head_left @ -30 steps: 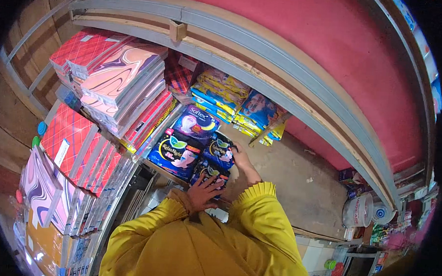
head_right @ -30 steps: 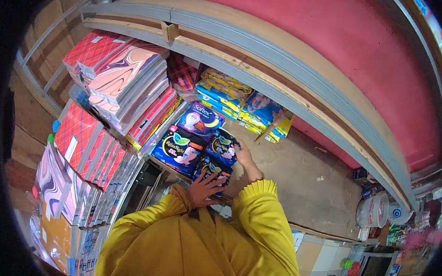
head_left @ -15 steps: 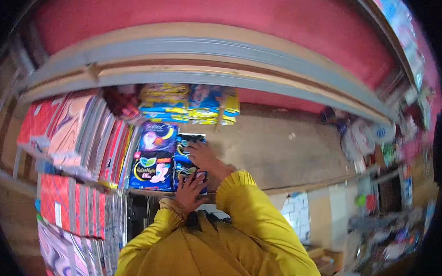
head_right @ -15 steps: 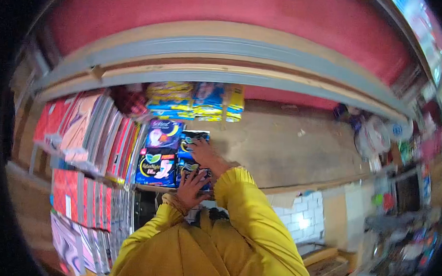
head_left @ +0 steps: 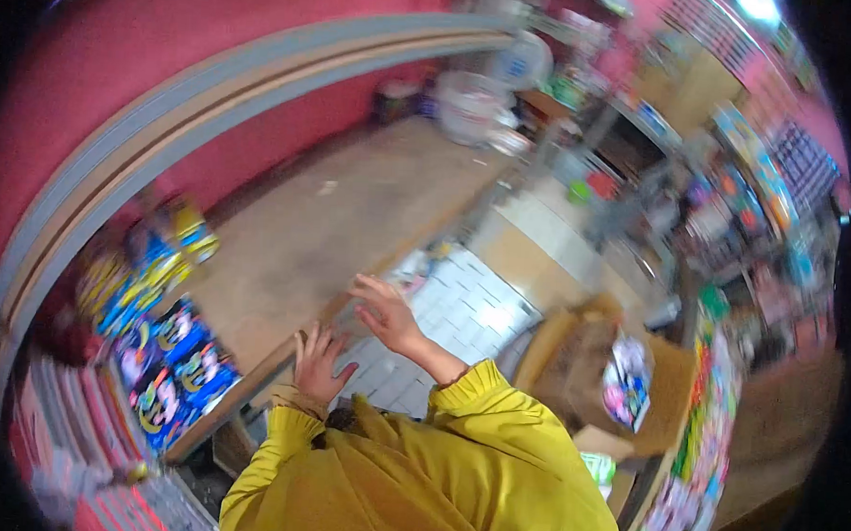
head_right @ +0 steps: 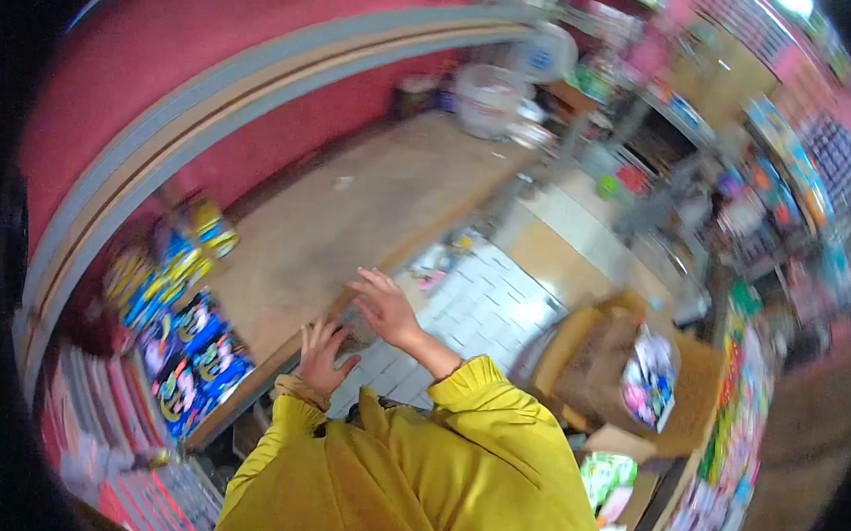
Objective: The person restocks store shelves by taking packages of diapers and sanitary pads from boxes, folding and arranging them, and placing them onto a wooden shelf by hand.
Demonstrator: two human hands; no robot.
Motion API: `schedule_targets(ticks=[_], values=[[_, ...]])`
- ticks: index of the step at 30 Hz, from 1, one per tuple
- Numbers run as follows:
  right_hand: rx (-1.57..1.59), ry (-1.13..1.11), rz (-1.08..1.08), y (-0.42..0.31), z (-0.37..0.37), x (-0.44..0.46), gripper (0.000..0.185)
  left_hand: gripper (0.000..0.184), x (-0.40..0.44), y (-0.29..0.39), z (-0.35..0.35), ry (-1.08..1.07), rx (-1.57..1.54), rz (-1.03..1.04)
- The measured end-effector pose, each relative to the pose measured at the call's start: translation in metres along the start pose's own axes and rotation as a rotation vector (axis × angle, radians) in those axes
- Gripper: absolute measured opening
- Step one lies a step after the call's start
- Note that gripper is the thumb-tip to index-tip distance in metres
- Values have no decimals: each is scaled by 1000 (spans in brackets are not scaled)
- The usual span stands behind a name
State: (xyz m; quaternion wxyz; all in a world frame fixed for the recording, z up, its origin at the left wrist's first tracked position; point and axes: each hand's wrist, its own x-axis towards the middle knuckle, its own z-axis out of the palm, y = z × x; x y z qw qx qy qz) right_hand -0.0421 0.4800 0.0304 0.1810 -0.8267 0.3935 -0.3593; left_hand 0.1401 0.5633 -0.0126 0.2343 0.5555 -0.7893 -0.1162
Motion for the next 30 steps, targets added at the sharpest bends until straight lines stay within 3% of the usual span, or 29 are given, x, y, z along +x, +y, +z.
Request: schedule_targets(ticks=[8, 12, 16, 20, 24, 27, 30], values=[[-220, 669, 580, 75, -221, -274, 25, 59, 44, 193, 73, -243, -229, 513], [-254, 893, 801, 84, -276, -393, 24, 57, 62, 262, 96, -297, -311, 635], [-239, 1095, 868, 84, -317, -440, 22, 57, 78, 320, 112, -410, -314, 770], [-361, 1201, 968, 129, -342, -498, 22, 57, 85, 352, 123, -515, -307, 867], [-440, 1327, 1026, 189, -359, -585, 26, 58, 82, 353, 137, -601, -258, 832], [-706, 1137, 1188, 176, -382, -594, 37, 58, 84, 348, 141, -608, -245, 780], [-579, 1039, 1427, 192, -390, -599, 47, 58, 84, 348, 143, -605, -237, 726]])
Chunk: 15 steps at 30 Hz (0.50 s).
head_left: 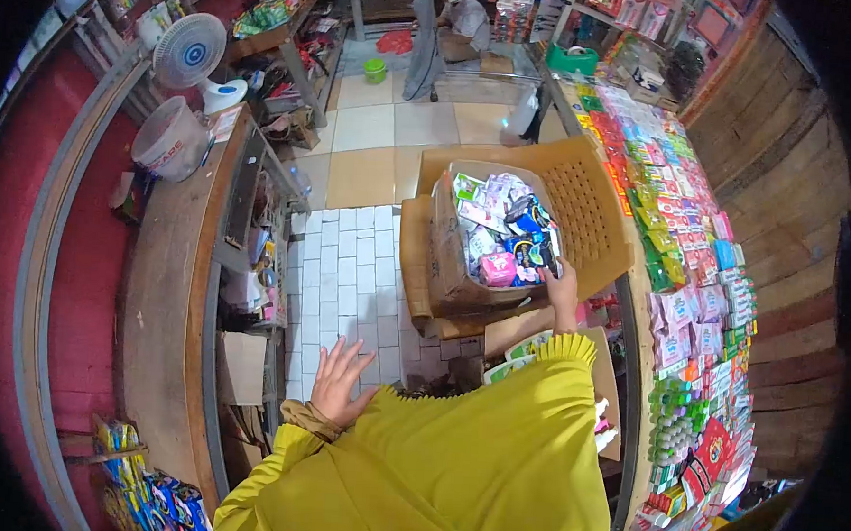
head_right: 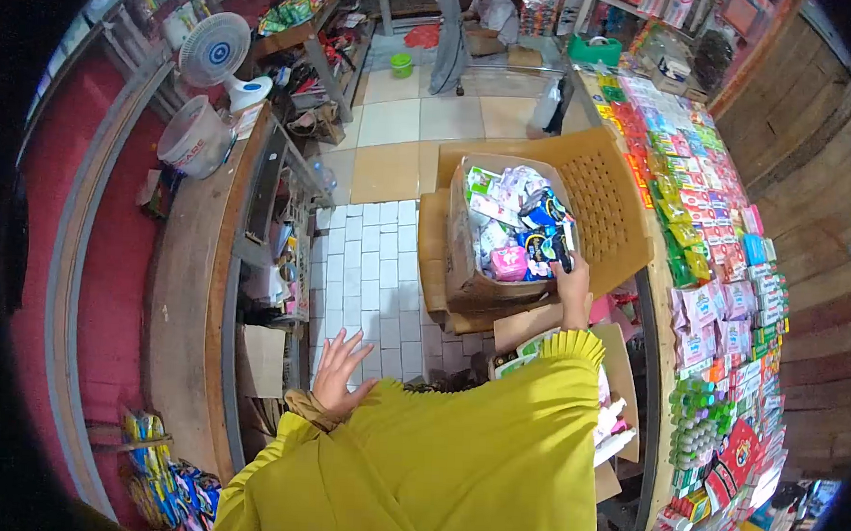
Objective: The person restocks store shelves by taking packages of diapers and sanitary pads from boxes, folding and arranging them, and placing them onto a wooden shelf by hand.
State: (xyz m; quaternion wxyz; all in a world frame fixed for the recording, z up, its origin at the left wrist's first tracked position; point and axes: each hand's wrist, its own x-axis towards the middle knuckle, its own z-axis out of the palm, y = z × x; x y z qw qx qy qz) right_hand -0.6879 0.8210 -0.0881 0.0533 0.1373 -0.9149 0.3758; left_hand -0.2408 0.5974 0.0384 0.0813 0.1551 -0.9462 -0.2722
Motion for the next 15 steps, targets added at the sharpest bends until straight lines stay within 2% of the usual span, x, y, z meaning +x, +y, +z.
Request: schedule_targets(ticks=[1, 5, 8, 10, 13, 15], values=[[23, -69, 62, 11, 12, 9, 56, 58, 1, 0, 0, 1, 0, -17], [-105, -38, 119, 26, 37, 17, 65, 57, 8, 3, 0, -14, 19, -56], [-115, -43, 46, 40, 43, 25, 54, 57, 13, 4, 0, -14, 24, -68], [-157, -70, 87, 45, 45, 29, 48, 57, 18, 4, 0, -13, 16, -70], [-141, -100, 144, -8, 9, 16, 36, 58, 26, 5, 4, -16, 5, -44], [-135, -24, 80, -4, 9, 15, 33, 58, 32, 8, 7, -25, 1, -22]])
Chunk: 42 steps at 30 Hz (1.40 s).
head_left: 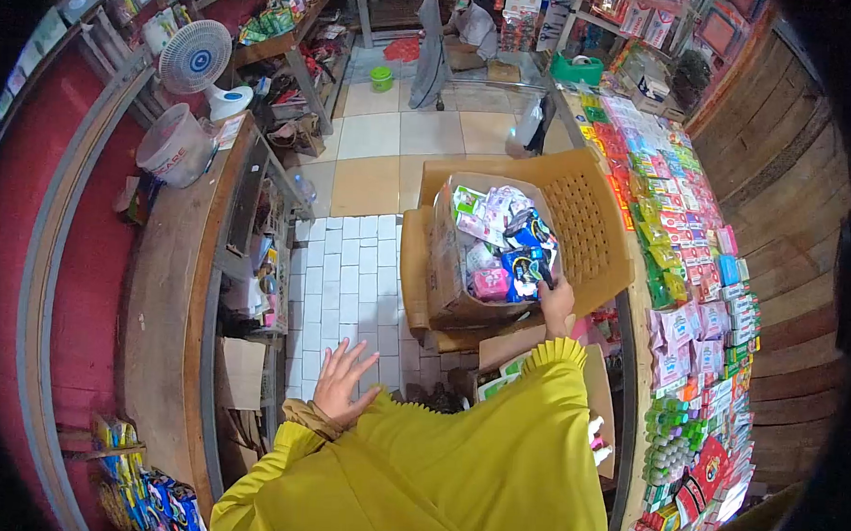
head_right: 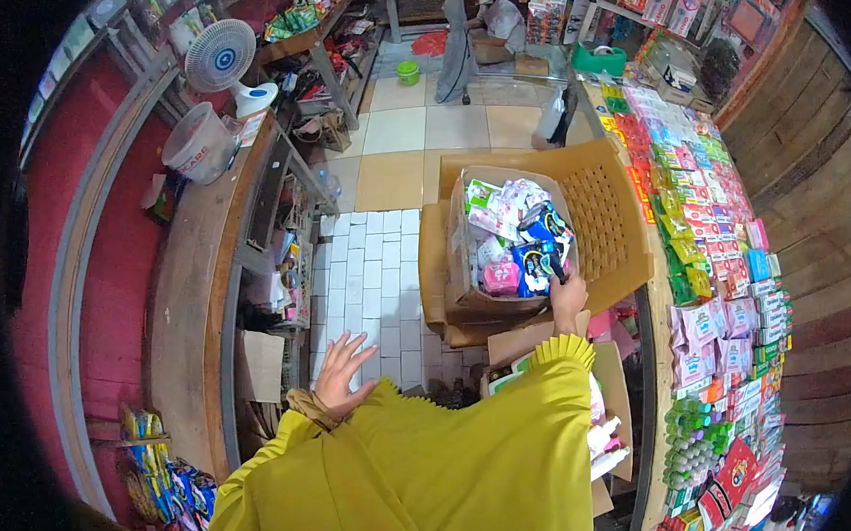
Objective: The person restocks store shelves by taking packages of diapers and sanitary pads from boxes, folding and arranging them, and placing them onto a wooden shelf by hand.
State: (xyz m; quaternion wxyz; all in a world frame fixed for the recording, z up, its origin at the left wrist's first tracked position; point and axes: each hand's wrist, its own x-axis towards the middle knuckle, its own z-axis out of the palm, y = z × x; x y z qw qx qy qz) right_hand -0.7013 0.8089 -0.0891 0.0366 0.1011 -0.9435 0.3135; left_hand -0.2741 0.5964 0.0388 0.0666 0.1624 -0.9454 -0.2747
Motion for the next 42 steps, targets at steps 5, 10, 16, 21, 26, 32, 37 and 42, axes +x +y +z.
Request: schedule_targets(ticks=[5, 10, 16, 21, 26, 32, 37, 42], values=[[266, 296, -94, 0, -16, 3, 19, 59, 12, 4, 10, -6, -29, 42], [656, 281, -267, -39, -56, -16, 16, 63, 24, 9, 19, -11, -253, 22], [934, -300, -235, -124, -63, -111, 14, 89, 35, 19, 24, -26, -1071, -248], [817, -460, -568, -161, -49, -173, 16, 96, 38, -10, 57, 198, -1586, -71], [823, -615, -552, -175, -50, -188, 14, 78, 32, -8, 40, 284, -1672, -420], [722, -435, -235, -108, 17, -86, 16, 50, 23, -17, 36, 415, -1621, -515], [295, 78, -148, -17, 56, 51, 33, 51, 8, -18, 19, 500, -1582, -532], [195, -62, -290, -4, 85, 90, 60, 52, -8, -28, 16, 604, -1545, -567]])
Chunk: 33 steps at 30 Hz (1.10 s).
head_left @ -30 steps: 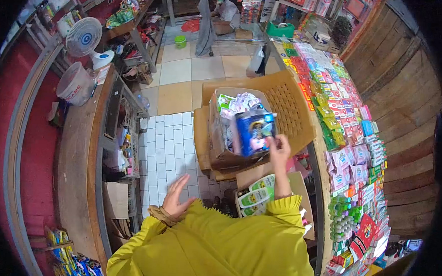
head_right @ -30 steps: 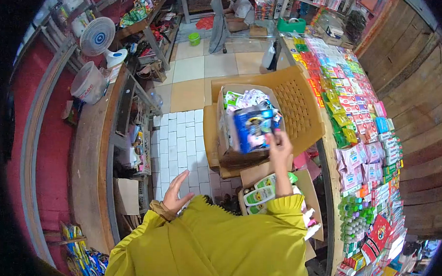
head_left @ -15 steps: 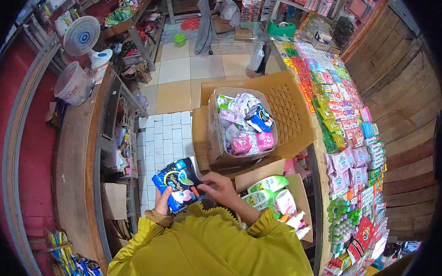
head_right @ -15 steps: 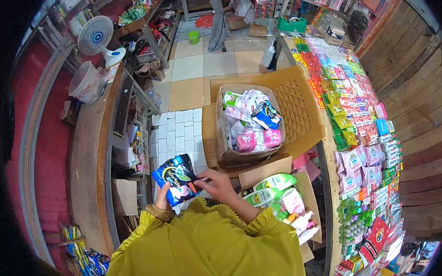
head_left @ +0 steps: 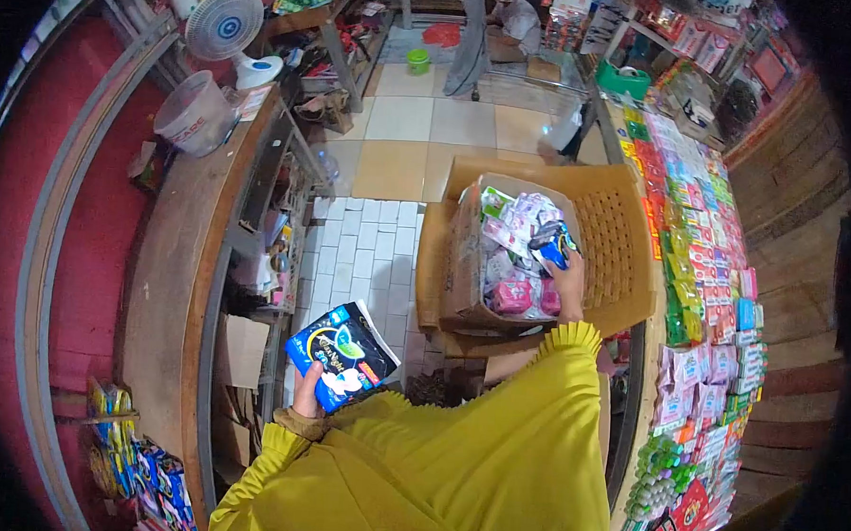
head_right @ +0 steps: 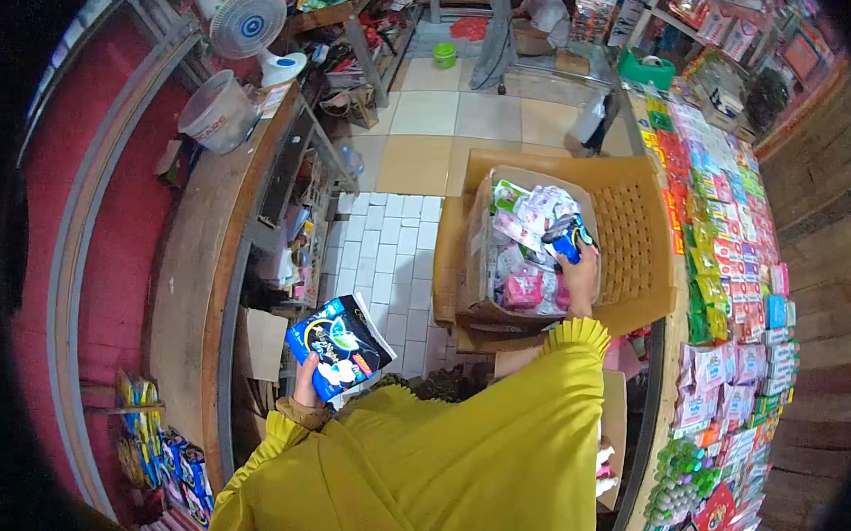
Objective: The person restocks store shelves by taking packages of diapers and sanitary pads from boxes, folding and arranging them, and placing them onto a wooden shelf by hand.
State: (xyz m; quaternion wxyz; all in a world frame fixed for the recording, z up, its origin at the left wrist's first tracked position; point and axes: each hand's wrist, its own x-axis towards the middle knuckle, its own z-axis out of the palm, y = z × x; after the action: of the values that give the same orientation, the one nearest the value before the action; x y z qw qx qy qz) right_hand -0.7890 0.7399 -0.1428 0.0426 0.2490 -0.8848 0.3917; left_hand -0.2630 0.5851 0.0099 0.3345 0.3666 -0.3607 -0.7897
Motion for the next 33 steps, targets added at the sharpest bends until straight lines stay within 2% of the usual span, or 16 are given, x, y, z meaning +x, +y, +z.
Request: schedule_targets(ticks=[2, 5, 6, 9, 10, 14, 17, 18, 22, 23, 26, 29, 31, 33], values=[[85, -35, -49, 9, 18, 5, 63, 52, -5, 7, 3, 26, -3, 20], [-173, 3, -63, -3, 24, -3, 58, 52, -8, 9, -1, 65, 30, 46], [-240, 68, -78, -21, 16, -9, 49, 52, -8, 10, -2, 67, 23, 47], [-299, 23, 50, -17, 16, -8, 36, 53, -10, 10, -8, 70, 13, 49], [-325, 79, 47, -25, 12, -10, 22, 53, -10, 9, -12, 71, 16, 48], [-297, -18, 149, -13, 9, 1, 16, 54, -13, 10, -14, 79, 23, 52], [166, 92, 169, -19, -8, 0, 12, 54, -14, 10, -13, 55, 25, 65], [95, 152, 190, -2, 1, 7, 8, 54, -15, 14, -8, 8, 14, 55], [865, 120, 119, -17, -22, 5, 6, 53, -11, 7, -8, -39, -53, -71], [856, 139, 79, -42, -35, -3, 7, 53, -9, 5, -7, -61, -50, -71], [997, 32, 189, -103, -65, -29, 7, 53, -5, 7, 4, -113, -52, -58], [1180, -89, 275, -146, -73, -55, 7, 53, -3, 8, 21, -153, -80, -38], [1301, -201, 257, -173, -75, -70, 9, 52, 0, 7, 26, -177, -96, -26], [1299, -236, 307, -214, -84, -84, 9, 51, 1, 5, 26, -162, -128, -19]])
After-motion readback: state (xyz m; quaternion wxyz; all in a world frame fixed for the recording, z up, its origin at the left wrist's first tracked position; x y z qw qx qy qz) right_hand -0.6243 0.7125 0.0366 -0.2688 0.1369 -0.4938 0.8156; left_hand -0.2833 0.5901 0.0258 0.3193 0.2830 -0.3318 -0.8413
